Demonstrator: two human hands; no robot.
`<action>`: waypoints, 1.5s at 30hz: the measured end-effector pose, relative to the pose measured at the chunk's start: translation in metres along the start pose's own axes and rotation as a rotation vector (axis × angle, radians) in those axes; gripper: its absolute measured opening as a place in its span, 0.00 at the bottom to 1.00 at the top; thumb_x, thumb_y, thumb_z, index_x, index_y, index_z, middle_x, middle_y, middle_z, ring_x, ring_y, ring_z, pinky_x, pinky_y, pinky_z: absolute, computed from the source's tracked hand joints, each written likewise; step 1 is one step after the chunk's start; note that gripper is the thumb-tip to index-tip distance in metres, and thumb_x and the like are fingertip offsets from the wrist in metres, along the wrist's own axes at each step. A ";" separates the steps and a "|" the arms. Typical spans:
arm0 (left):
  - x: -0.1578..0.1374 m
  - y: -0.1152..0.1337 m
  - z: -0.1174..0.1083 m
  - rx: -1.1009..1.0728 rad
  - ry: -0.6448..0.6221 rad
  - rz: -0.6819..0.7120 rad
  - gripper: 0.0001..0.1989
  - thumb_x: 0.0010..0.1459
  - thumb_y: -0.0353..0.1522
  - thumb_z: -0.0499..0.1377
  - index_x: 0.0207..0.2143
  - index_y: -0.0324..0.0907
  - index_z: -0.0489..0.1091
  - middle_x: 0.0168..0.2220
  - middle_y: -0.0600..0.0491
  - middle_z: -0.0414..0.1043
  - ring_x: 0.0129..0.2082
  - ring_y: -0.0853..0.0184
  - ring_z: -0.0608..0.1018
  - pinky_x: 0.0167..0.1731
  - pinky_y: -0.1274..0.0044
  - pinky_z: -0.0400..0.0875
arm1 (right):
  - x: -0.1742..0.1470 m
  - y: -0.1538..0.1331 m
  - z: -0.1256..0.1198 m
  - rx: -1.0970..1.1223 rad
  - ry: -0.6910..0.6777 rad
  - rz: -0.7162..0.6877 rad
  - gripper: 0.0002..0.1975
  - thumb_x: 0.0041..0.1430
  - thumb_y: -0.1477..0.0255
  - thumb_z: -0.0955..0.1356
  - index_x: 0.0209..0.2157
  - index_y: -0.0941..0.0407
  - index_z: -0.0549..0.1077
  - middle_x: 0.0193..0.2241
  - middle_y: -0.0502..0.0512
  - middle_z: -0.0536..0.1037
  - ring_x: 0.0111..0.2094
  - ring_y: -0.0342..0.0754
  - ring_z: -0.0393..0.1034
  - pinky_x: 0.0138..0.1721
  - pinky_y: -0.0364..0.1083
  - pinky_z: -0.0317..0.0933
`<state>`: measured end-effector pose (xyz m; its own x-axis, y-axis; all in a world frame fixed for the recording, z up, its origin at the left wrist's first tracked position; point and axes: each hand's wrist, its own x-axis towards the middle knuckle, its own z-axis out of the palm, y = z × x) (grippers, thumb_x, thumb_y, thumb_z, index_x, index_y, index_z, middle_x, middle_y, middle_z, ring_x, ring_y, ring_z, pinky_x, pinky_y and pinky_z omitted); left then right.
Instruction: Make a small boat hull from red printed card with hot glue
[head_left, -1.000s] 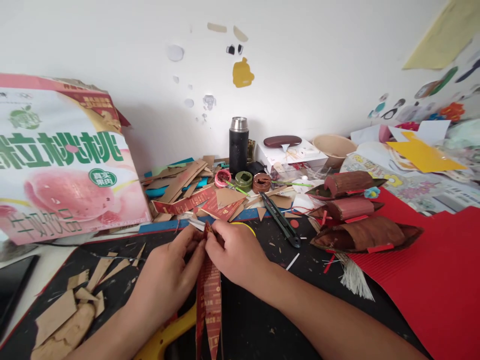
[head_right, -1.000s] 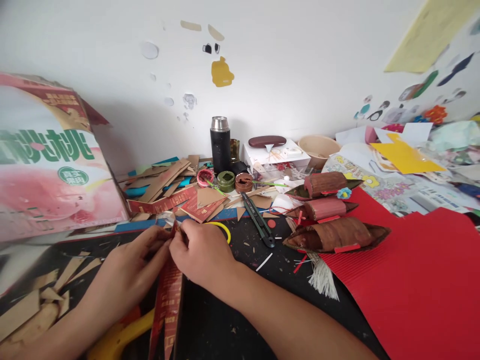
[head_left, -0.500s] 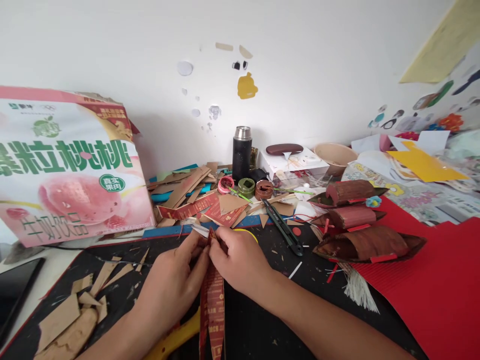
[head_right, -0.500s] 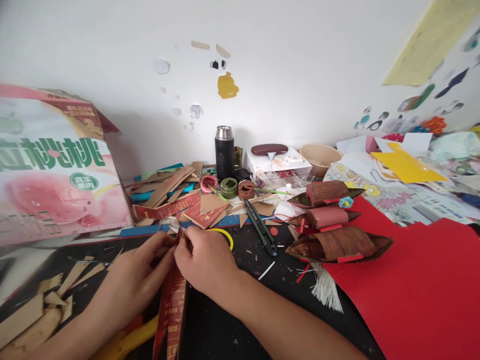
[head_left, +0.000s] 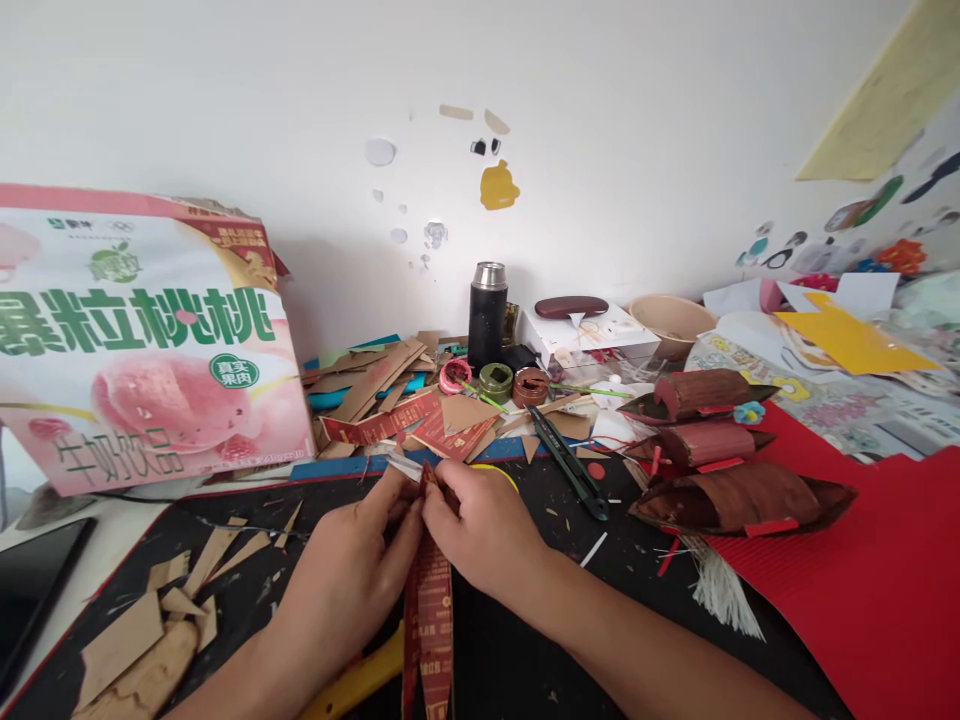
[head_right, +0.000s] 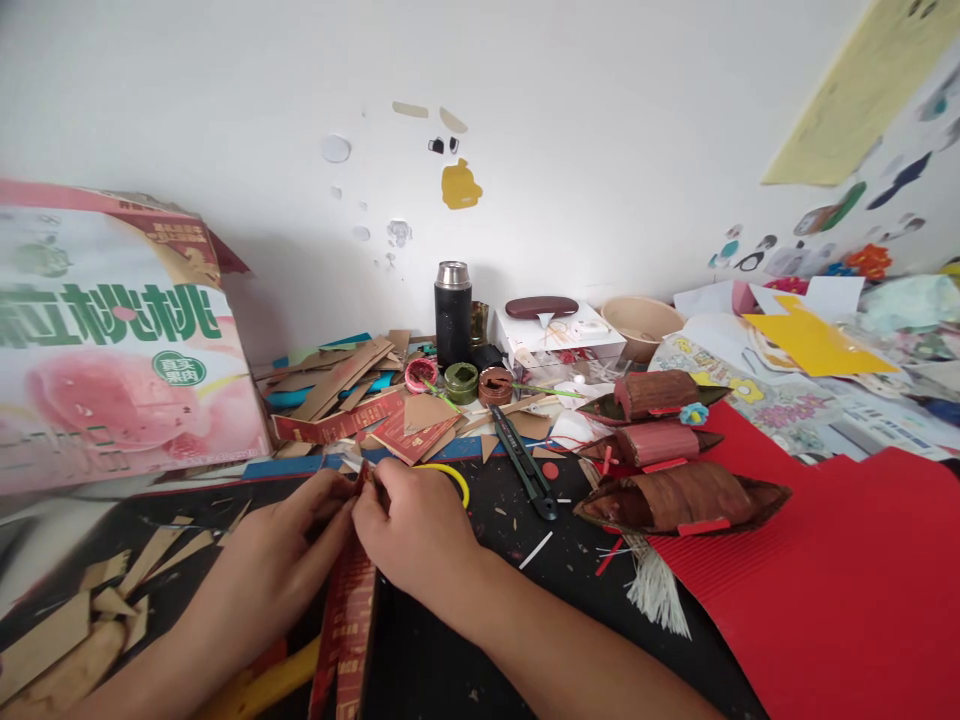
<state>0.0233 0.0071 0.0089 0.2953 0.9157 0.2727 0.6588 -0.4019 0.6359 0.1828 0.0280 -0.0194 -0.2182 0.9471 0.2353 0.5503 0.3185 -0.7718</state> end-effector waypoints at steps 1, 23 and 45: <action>0.000 0.000 0.000 -0.001 0.000 -0.007 0.05 0.67 0.33 0.52 0.36 0.50 0.65 0.28 0.57 0.82 0.28 0.62 0.86 0.27 0.79 0.75 | 0.000 0.000 0.000 -0.004 -0.001 0.000 0.11 0.64 0.74 0.67 0.26 0.55 0.64 0.21 0.46 0.66 0.24 0.43 0.55 0.28 0.45 0.43; -0.001 0.001 0.000 -0.040 -0.008 -0.035 0.04 0.68 0.34 0.53 0.39 0.49 0.66 0.30 0.58 0.83 0.30 0.65 0.86 0.27 0.80 0.73 | 0.000 -0.002 -0.002 0.009 -0.015 -0.003 0.11 0.65 0.74 0.66 0.27 0.54 0.65 0.21 0.46 0.66 0.24 0.43 0.57 0.28 0.44 0.44; -0.003 -0.001 0.001 0.075 0.052 0.032 0.08 0.68 0.33 0.52 0.45 0.48 0.70 0.35 0.54 0.87 0.31 0.61 0.88 0.25 0.78 0.75 | 0.001 -0.004 -0.005 0.024 -0.011 -0.012 0.11 0.66 0.74 0.65 0.28 0.54 0.64 0.23 0.48 0.71 0.26 0.45 0.65 0.30 0.44 0.48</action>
<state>0.0225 0.0048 0.0072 0.2825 0.9006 0.3303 0.6999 -0.4290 0.5711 0.1845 0.0280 -0.0136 -0.2336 0.9427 0.2382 0.5281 0.3287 -0.7830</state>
